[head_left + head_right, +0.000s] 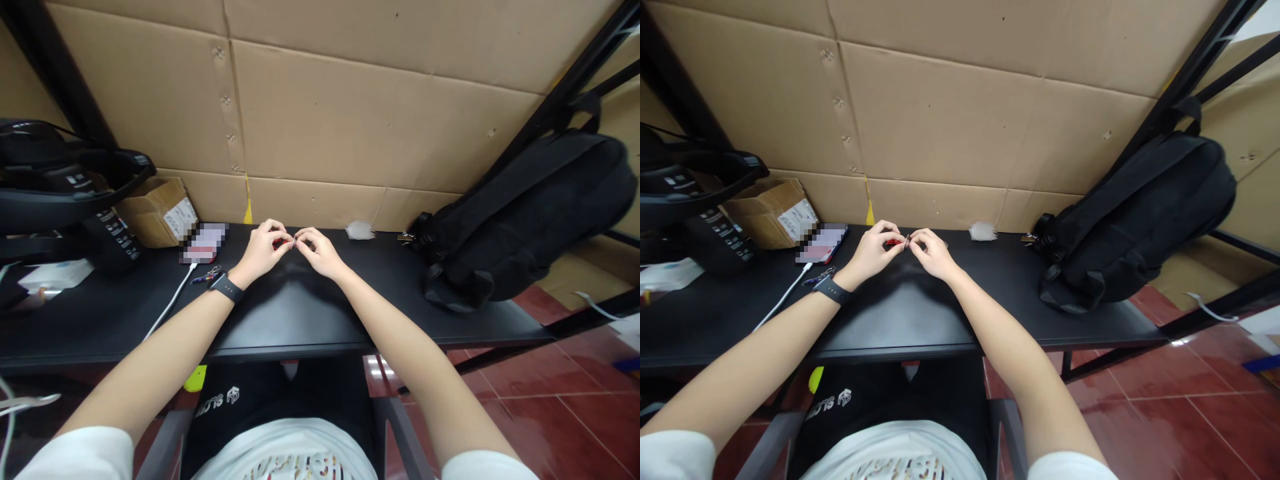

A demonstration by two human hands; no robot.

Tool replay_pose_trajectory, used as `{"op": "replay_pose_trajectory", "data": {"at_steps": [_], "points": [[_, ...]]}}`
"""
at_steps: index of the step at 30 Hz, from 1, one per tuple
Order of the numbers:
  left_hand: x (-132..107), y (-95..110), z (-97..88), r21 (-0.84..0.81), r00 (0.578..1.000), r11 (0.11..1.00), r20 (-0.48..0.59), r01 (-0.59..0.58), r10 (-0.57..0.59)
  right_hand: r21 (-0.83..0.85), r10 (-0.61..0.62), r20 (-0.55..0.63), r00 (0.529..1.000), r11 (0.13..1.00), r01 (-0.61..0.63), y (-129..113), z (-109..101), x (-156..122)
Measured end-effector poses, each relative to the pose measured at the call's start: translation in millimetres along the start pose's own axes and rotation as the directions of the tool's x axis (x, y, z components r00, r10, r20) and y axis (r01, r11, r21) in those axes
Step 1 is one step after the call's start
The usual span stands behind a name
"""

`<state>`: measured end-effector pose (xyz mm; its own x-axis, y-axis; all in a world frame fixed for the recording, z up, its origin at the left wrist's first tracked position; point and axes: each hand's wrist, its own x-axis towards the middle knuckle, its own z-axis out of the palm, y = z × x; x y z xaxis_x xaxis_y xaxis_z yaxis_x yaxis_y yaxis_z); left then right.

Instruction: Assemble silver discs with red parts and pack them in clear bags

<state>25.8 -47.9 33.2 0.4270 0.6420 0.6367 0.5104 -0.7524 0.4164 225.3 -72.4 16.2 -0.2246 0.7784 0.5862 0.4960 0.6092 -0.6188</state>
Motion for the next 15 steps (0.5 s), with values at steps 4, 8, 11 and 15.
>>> {"op": "replay_pose_trajectory", "data": {"at_steps": [4,8,11,15], "points": [[1.5,-0.1,0.4,-0.076,0.999,0.997,-0.046,-0.018,0.015,-0.050,-0.007,0.003,1.000,0.999,0.007,3.8,1.0,0.1],[1.9,-4.0,-2.4,-0.135,0.991,0.991,0.129,-0.018,0.036,-0.116,0.000,0.024,1.000,0.993,0.003,6.1,1.0,-0.4],[0.3,-8.5,-5.1,-0.081,0.964,0.997,0.262,-0.018,0.039,-0.139,0.022,0.039,0.999,0.990,-0.017,6.3,-0.3,-0.7],[-0.3,-14.3,-7.3,-0.011,0.932,0.998,0.359,-0.055,0.055,-0.144,0.027,0.049,0.998,0.989,-0.019,5.9,-3.1,-0.5]]}}
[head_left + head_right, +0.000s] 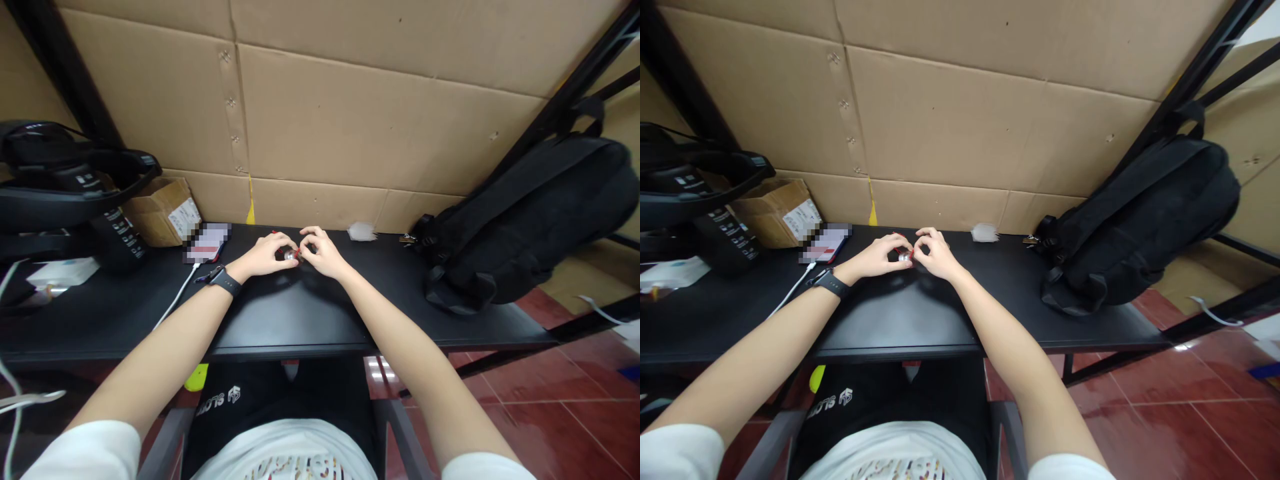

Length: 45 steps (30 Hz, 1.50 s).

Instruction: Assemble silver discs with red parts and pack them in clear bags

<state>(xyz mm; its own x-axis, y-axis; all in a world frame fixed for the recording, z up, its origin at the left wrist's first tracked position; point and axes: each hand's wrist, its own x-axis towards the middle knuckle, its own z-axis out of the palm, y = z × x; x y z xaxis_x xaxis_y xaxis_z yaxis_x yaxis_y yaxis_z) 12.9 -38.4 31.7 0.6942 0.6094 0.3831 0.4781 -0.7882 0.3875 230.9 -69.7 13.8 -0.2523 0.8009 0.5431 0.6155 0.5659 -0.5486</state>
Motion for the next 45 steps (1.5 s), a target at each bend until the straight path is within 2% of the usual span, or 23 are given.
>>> {"op": "replay_pose_trajectory", "data": {"at_steps": [3,8,11,13,18,25,30,33,37,40,45], "points": [[1.0,-8.8,-0.6,0.040,1.000,0.999,0.015,0.014,-0.014,-0.041,-0.008,0.045,0.999,0.999,0.010,1.6,-2.3,0.2],[0.6,-36.1,1.4,0.190,0.985,0.969,-0.101,0.157,-0.140,-0.142,-0.006,0.168,0.986,0.989,0.030,9.7,-12.0,1.7],[-1.8,-47.3,4.0,0.261,0.986,0.952,-0.082,0.161,-0.144,-0.144,-0.001,0.214,0.977,0.989,0.033,19.6,-22.0,3.4],[-2.6,-49.2,5.6,0.271,0.987,0.950,-0.065,0.156,-0.144,-0.179,0.036,0.198,0.980,0.984,0.000,29.0,-28.1,3.8],[-0.3,-44.8,4.6,0.341,0.988,0.928,-0.027,0.149,-0.149,-0.327,0.189,0.016,0.982,0.929,-0.173,57.3,-33.3,0.1],[0.9,-39.1,-0.1,0.356,0.978,0.913,-0.005,0.197,-0.209,-0.302,0.281,0.033,0.959,0.918,-0.258,77.4,-18.9,-1.3],[0.5,-40.6,4.6,0.399,0.980,0.903,0.045,0.159,-0.192,-0.264,0.297,0.011,0.955,0.922,-0.283,83.4,-13.7,1.0],[1.4,-41.8,6.7,0.384,0.986,0.913,0.036,0.136,-0.162,-0.218,0.300,-0.003,0.954,0.931,-0.294,87.1,-14.2,1.3],[3.2,-40.1,5.6,0.268,0.992,0.955,-0.057,0.126,-0.115,-0.151,0.309,-0.017,0.951,0.939,-0.308,89.5,-16.0,1.6],[4.0,-35.5,3.3,0.177,0.991,0.980,-0.116,0.086,-0.066,-0.118,0.308,-0.083,0.948,0.941,-0.316,87.1,-17.4,2.1],[4.5,-21.1,0.9,0.050,0.974,0.997,-0.223,0.057,-0.045,-0.002,0.202,-0.160,0.966,0.979,-0.205,68.0,-17.7,3.0]]}}
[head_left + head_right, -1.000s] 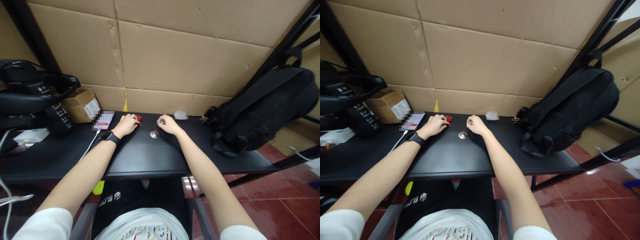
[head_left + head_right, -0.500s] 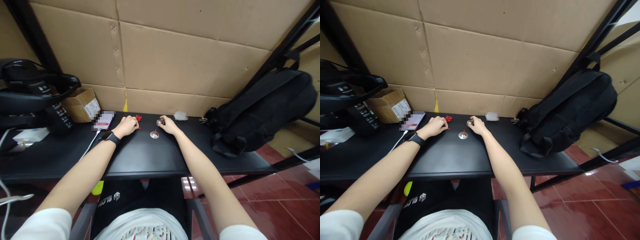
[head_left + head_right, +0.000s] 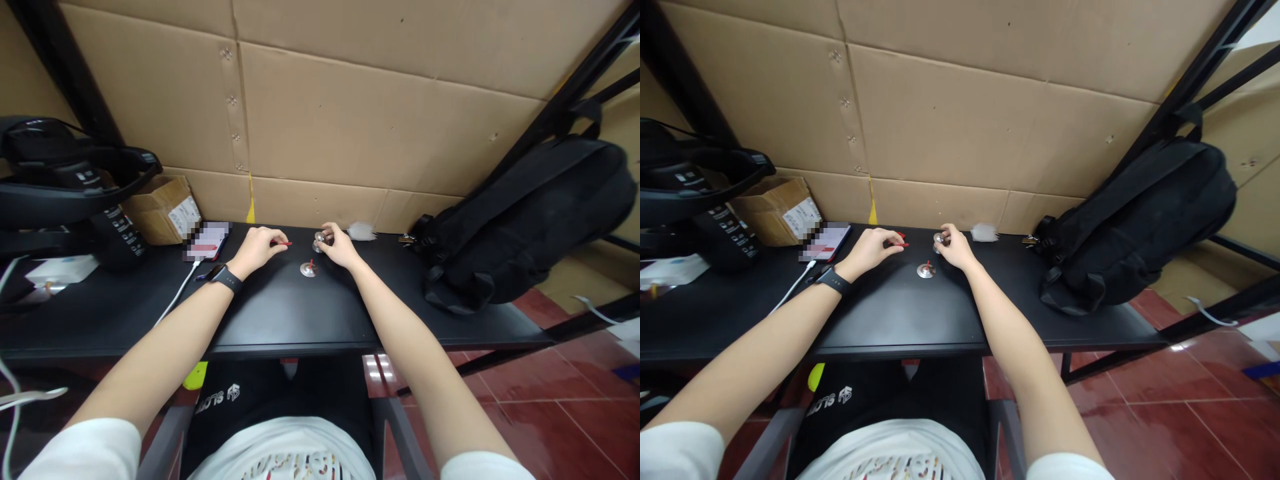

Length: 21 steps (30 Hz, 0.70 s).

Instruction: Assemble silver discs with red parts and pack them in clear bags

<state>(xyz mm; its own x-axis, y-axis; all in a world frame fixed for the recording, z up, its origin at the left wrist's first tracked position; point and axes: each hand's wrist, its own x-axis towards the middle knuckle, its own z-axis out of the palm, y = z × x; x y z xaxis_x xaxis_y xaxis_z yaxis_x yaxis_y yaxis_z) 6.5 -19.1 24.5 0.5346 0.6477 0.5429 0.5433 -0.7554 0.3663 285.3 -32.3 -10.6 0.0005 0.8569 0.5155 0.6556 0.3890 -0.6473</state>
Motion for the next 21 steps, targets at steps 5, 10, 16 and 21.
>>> {"op": "replay_pose_trajectory", "data": {"at_steps": [5,10,16,21], "points": [[-1.1,20.0,-1.3,-0.094,0.993,0.996,-0.121,-0.009,-0.002,0.122,-0.122,-0.029,0.992,0.985,0.124,-36.8,3.4,-9.1],[-1.1,31.4,1.2,-0.175,0.981,0.984,-0.189,0.019,-0.053,0.203,-0.252,-0.111,0.961,0.941,0.270,-74.0,7.4,-20.1],[0.1,33.8,5.1,-0.262,0.977,0.963,-0.213,-0.070,0.013,0.194,-0.363,-0.155,0.919,0.901,0.389,-93.5,7.6,-27.0],[-1.1,36.9,6.7,-0.269,0.978,0.962,-0.209,-0.041,-0.017,0.207,-0.359,-0.123,0.925,0.902,0.378,-95.0,5.5,-28.5]]}}
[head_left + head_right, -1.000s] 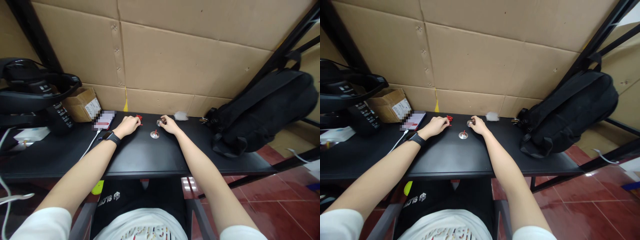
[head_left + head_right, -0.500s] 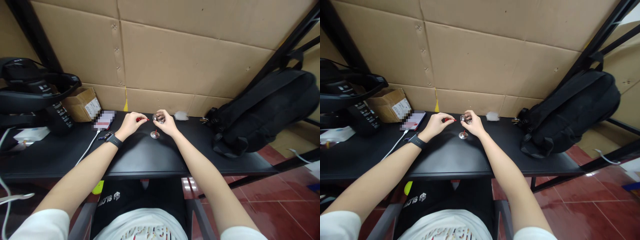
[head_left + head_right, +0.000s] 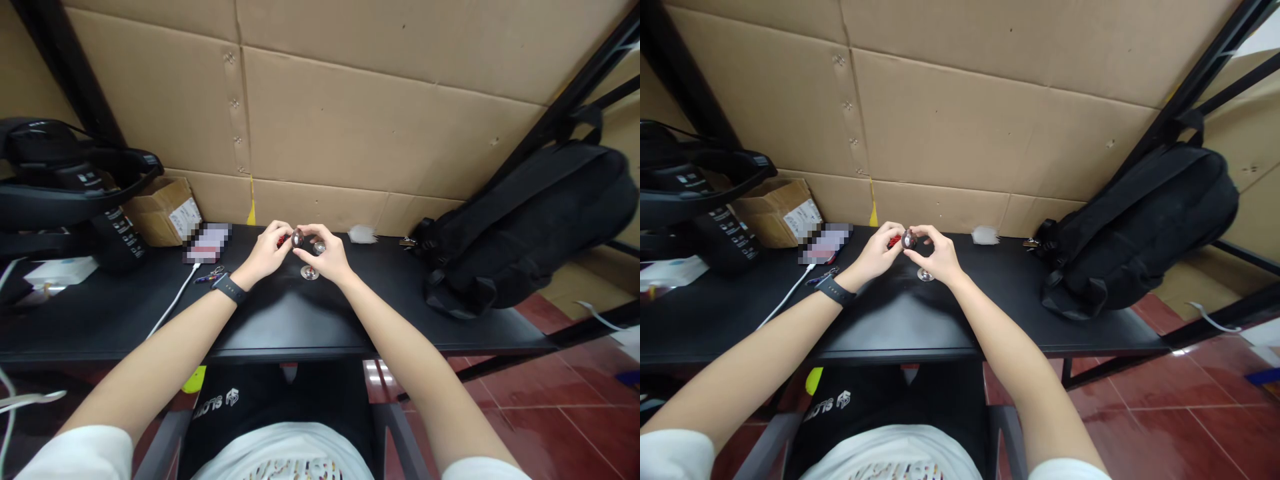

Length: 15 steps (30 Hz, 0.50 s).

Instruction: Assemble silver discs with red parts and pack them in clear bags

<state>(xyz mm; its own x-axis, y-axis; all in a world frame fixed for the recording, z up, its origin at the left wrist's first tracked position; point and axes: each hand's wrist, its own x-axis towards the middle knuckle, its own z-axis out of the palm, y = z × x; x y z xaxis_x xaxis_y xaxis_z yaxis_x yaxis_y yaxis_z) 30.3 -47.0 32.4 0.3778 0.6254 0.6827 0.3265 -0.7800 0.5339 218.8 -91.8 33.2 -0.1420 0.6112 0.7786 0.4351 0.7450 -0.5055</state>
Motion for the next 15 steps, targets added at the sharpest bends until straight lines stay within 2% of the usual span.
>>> {"op": "replay_pose_trajectory", "data": {"at_steps": [3,8,11,15], "points": [[-0.4,2.0,-0.3,0.016,1.000,1.000,-0.008,-0.008,0.008,0.010,0.048,0.000,0.999,0.999,-0.048,-2.0,0.1,0.1],[-0.4,4.4,-3.7,0.150,0.999,0.988,-0.040,-0.028,0.034,0.026,0.220,0.030,0.975,0.975,-0.221,0.9,1.0,1.0],[-0.9,6.1,-4.2,0.195,0.999,0.980,-0.030,-0.029,0.035,0.101,0.287,0.065,0.956,0.951,-0.292,8.2,1.8,1.3],[-2.3,8.9,-2.2,0.174,0.998,0.985,-0.055,-0.025,0.035,0.244,0.378,0.111,0.919,0.886,-0.394,15.4,3.9,0.8]]}}
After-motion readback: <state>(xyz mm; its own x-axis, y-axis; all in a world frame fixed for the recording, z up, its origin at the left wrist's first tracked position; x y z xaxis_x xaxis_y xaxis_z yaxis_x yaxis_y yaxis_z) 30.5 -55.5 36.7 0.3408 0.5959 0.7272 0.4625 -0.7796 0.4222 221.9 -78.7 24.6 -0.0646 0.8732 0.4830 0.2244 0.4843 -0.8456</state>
